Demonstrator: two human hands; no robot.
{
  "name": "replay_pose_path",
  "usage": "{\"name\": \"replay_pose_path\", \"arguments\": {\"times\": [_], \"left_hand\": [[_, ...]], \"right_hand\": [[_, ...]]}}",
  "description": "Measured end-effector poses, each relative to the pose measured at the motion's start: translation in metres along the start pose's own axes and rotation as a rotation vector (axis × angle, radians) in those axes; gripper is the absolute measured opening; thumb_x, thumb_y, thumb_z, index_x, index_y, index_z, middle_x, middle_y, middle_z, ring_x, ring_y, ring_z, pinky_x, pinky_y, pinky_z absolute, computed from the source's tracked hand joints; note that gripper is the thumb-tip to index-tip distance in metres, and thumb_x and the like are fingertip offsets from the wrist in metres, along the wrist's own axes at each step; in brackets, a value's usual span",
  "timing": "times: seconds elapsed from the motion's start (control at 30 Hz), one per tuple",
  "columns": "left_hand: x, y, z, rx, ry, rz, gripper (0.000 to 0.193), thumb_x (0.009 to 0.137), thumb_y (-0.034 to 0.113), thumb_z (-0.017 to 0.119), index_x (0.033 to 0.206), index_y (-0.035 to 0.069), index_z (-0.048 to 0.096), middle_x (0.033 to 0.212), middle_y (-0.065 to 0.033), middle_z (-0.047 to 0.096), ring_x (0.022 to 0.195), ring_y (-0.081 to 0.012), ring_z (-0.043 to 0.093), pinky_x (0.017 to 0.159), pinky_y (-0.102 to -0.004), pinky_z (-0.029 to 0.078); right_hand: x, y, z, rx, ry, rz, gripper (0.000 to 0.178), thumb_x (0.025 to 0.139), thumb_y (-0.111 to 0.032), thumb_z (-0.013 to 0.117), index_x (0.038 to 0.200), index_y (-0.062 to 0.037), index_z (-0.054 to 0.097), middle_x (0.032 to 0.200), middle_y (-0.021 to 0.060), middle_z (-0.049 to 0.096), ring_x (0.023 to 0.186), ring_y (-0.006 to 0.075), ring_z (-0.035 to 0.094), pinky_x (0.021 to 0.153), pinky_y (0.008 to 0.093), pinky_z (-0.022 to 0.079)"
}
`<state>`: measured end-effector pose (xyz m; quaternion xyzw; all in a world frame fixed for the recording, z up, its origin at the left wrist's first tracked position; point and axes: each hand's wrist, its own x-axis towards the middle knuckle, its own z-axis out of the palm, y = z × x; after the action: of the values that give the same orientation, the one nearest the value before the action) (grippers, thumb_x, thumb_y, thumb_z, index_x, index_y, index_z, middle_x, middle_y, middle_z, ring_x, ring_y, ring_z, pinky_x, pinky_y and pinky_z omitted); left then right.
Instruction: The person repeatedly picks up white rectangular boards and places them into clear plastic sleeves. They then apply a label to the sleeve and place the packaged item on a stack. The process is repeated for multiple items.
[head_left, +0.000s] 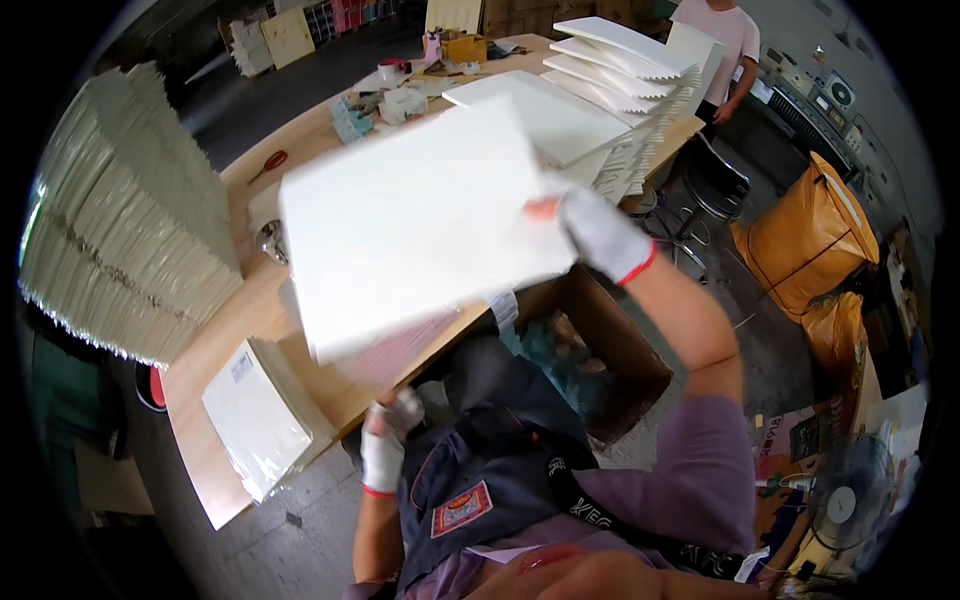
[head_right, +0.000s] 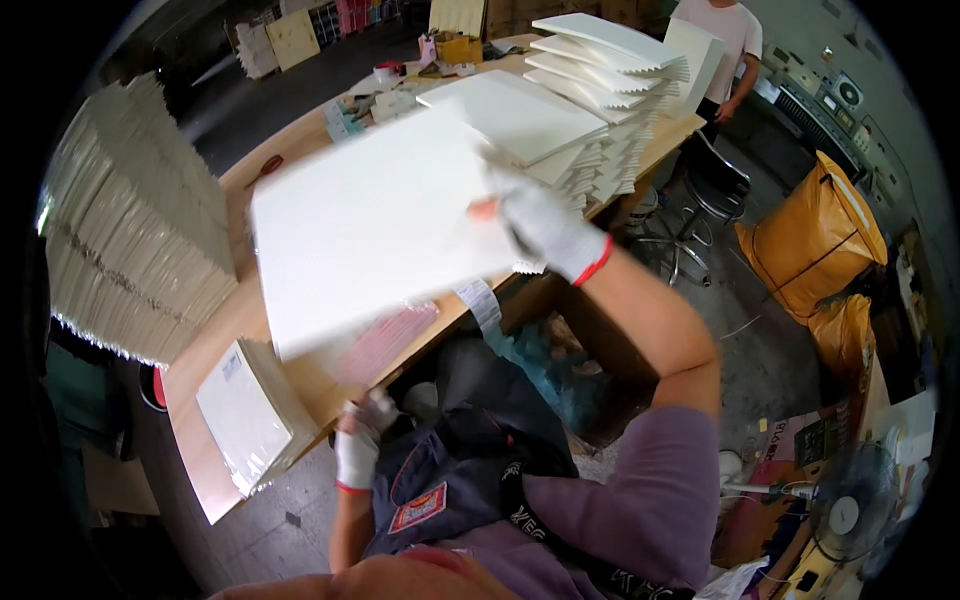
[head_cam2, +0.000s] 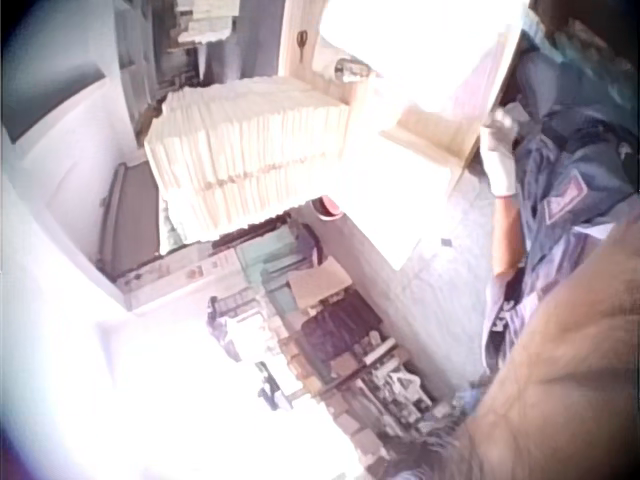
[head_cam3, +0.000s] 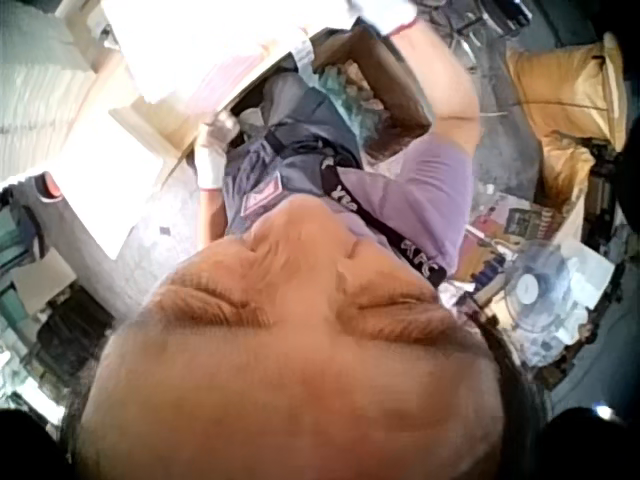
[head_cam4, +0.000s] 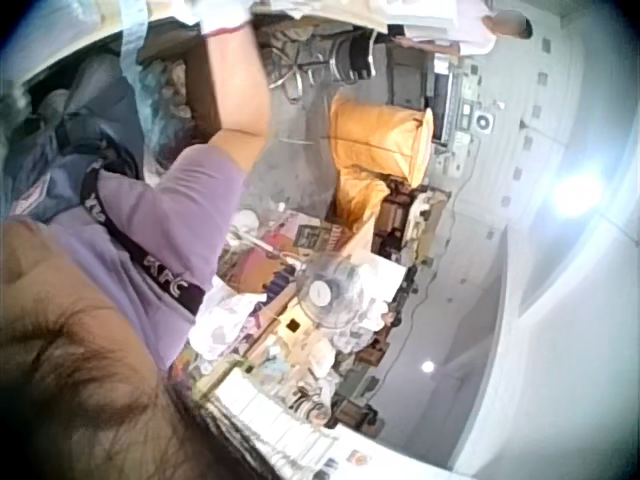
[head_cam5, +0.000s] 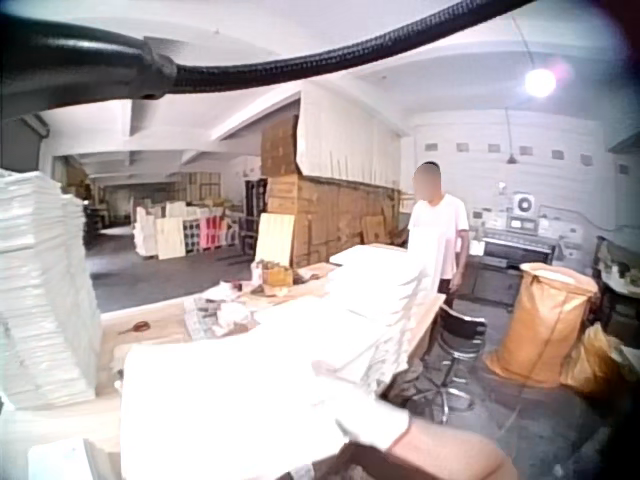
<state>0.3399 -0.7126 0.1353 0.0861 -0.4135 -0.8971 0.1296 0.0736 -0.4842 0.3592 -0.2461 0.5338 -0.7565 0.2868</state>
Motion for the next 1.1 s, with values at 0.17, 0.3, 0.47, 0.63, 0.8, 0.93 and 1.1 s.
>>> {"name": "replay_pose_path", "arguments": {"times": [0.17, 0.3, 0.47, 0.63, 0.8, 0.93, 1.1], "left_hand": [[0.016, 0.047, -0.016, 0.019, 0.355, 0.116, 0.042, 0.090, 0.031, 0.049, 0.120, 0.001, 0.047, 0.106, -0.0110, 0.058, 0.097, -0.0250, 0.059, 0.083, -0.0352, 0.050], [0.026, 0.071, 0.005, 0.461, 0.260, 0.202, 0.033, 0.084, 0.017, 0.060, 0.111, -0.001, 0.054, 0.097, -0.0078, 0.061, 0.084, -0.0162, 0.059, 0.074, -0.0299, 0.049], [0.062, 0.070, -0.026, 1.108, 0.467, 0.376, 0.019, 0.073, 0.011, 0.070, 0.088, 0.000, 0.067, 0.077, -0.0049, 0.066, 0.068, -0.0101, 0.057, 0.063, -0.0266, 0.045], [0.072, 0.034, -0.050, 0.838, 0.545, 0.287, 0.028, 0.070, 0.013, 0.076, 0.091, -0.001, 0.065, 0.082, -0.0051, 0.066, 0.073, -0.0115, 0.058, 0.069, -0.0258, 0.047], [0.075, 0.021, -0.050, 0.787, 0.600, 0.361, 0.028, 0.070, 0.013, 0.076, 0.092, 0.000, 0.063, 0.085, -0.0053, 0.066, 0.076, -0.0112, 0.059, 0.070, -0.0258, 0.047], [0.070, 0.030, -0.029, 0.738, 0.634, 0.372, 0.028, 0.071, 0.013, 0.075, 0.093, 0.001, 0.063, 0.085, -0.0050, 0.066, 0.076, -0.0112, 0.058, 0.070, -0.0259, 0.047], [0.072, 0.047, 0.005, 0.909, 0.458, 0.125, 0.037, 0.075, 0.018, 0.071, 0.105, 0.000, 0.057, 0.091, -0.0079, 0.065, 0.080, -0.0132, 0.058, 0.072, -0.0266, 0.047]], "right_hand": [[-0.020, 0.088, 0.003, -0.651, -0.371, 0.051, 0.025, 0.085, -0.010, 0.053, 0.105, 0.0052, 0.047, 0.082, 0.0058, 0.050, 0.073, 0.0129, 0.049, 0.073, 0.0267, 0.042], [0.007, 0.166, -0.024, -0.760, -0.310, -0.033, 0.024, 0.087, -0.021, 0.055, 0.087, 0.0016, 0.048, 0.072, 0.0123, 0.051, 0.067, 0.0185, 0.050, 0.066, 0.0318, 0.042], [0.040, 0.202, -0.017, -0.737, -0.106, -0.171, 0.028, 0.080, -0.019, 0.060, 0.095, 0.0035, 0.054, 0.078, 0.0093, 0.058, 0.071, 0.0178, 0.055, 0.067, 0.0295, 0.043], [0.061, 0.256, -0.007, -0.385, 0.008, -0.118, 0.043, 0.076, -0.019, 0.065, 0.111, 0.0014, 0.051, 0.092, 0.0122, 0.062, 0.084, 0.0194, 0.060, 0.075, 0.0305, 0.045], [0.059, 0.252, -0.003, -0.730, 0.010, 0.087, 0.048, 0.076, -0.030, 0.066, 0.112, -0.0011, 0.051, 0.095, 0.0130, 0.063, 0.087, 0.0230, 0.060, 0.078, 0.0335, 0.045], [0.032, 0.196, 0.012, -1.092, -0.032, 0.138, 0.033, 0.081, -0.030, 0.061, 0.099, -0.0027, 0.060, 0.087, 0.0149, 0.065, 0.083, 0.0269, 0.062, 0.074, 0.0356, 0.046], [-0.028, 0.183, -0.035, -0.830, -0.211, -0.048, 0.026, 0.085, -0.020, 0.055, 0.101, 0.0000, 0.059, 0.082, 0.0167, 0.064, 0.077, 0.0254, 0.064, 0.070, 0.0322, 0.047]]}}
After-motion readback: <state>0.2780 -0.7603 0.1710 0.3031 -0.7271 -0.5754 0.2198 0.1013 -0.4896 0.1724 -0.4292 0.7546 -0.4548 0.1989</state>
